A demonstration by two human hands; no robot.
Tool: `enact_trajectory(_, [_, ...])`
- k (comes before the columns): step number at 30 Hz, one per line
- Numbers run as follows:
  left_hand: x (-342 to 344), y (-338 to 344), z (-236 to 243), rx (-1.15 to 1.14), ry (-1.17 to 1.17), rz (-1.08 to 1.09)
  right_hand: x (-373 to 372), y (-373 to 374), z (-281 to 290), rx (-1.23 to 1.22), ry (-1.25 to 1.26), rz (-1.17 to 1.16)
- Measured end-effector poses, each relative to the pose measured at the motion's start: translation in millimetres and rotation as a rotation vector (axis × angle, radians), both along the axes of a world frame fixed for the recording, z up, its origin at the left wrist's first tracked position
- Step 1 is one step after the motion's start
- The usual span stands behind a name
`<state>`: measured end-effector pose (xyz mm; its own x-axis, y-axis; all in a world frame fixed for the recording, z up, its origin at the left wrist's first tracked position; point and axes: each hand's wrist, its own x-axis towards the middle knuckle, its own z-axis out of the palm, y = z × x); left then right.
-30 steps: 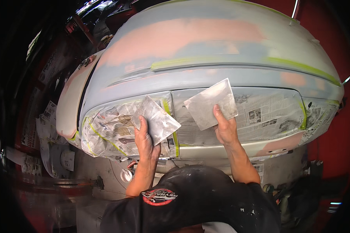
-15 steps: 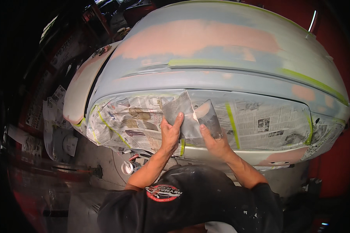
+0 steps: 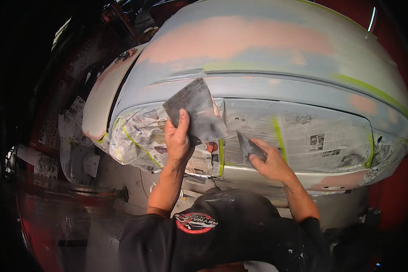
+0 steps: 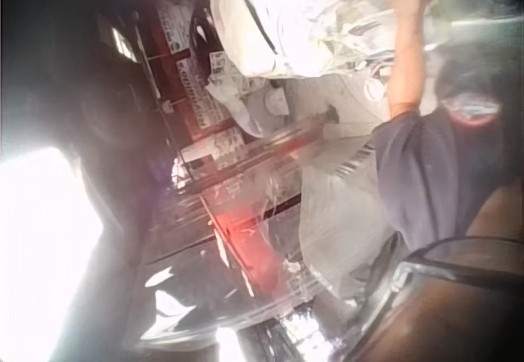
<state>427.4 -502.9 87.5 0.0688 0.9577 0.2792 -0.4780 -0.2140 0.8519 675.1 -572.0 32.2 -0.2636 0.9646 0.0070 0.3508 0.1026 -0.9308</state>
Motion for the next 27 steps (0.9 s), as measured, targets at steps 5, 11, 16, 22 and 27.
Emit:
enact_trajectory(5, [0.0, 7.2, -7.8, 0.07, -0.263, 0.398, -28.4, -7.6, 15.2, 0.369, 0.091, -0.395])
enact_trajectory(11, [-7.6, -15.2, -5.3, 0.1, 0.414, 0.116, -35.8, 6.1, 34.3, 0.854, -0.224, -0.169])
enact_trajectory(16, [-6.7, -51.9, 7.6, 0.016, 0.742, -0.059, -32.8, 11.8, 47.3, 0.945, -0.374, -0.049])
enact_trajectory(22, [-6.1, -59.3, 12.3, 0.244, 0.71, 0.153, -51.9, 2.6, 32.7, 0.761, -0.255, 0.129])
enact_trajectory(27, [-18.9, -58.3, 16.3, 0.297, 0.586, 0.385, -38.6, 2.1, 29.6, 0.659, -0.391, 0.266])
